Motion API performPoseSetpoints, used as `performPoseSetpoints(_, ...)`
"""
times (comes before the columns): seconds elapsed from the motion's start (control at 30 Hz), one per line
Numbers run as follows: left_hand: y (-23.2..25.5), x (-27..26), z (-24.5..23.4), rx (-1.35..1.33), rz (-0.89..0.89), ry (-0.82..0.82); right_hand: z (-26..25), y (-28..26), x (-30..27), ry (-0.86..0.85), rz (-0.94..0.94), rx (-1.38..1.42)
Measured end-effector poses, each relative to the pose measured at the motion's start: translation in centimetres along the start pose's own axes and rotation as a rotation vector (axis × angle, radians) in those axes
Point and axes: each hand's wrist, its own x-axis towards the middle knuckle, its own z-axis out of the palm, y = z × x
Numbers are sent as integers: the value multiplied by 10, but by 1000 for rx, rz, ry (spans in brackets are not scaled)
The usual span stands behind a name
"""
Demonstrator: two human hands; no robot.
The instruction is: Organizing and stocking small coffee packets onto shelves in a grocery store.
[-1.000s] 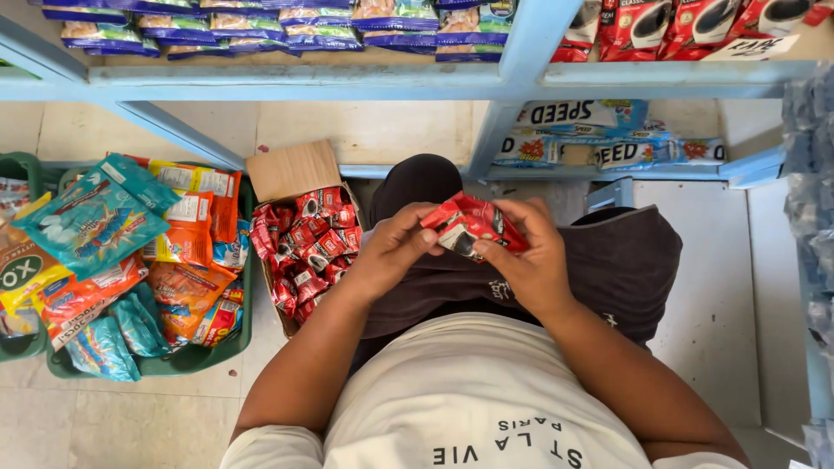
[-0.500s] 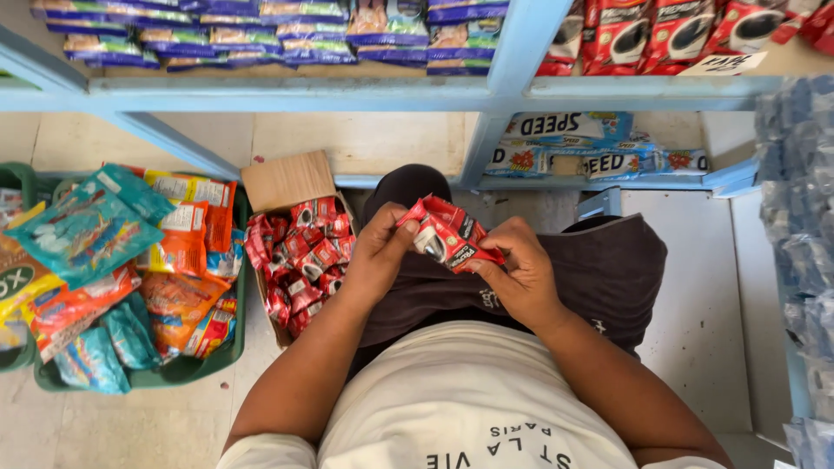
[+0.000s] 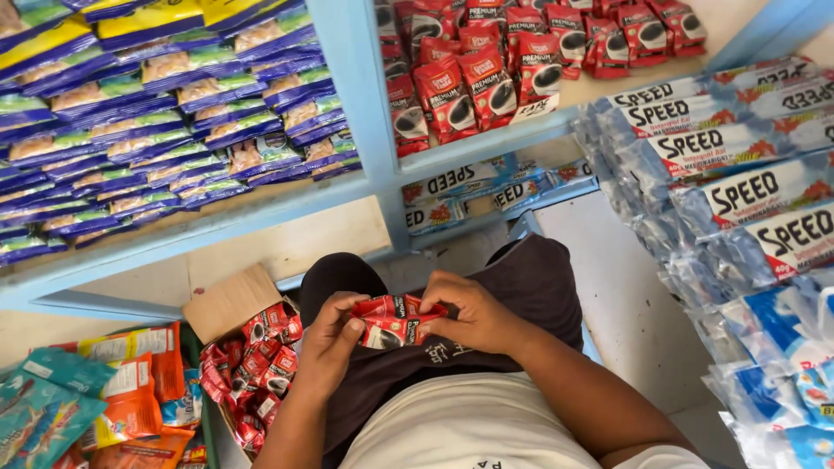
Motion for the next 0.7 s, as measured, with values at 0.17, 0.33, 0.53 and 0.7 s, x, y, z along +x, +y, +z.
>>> performPoseSetpoints(0.17, 1, 11, 13, 100, 118, 68, -8, -10, -1, 29, -42, 40)
performPoseSetpoints(0.33, 20, 18, 29, 180, 262, 164, -17, -6, -8, 80, -167, 33)
performPoseSetpoints(0.53, 3, 24, 36, 99, 242, 181, -15, 18, -27, 171, -138, 95)
performPoseSetpoints(0.7, 13, 39, 35, 58, 188, 220, -6, 8, -13, 239, 150, 526)
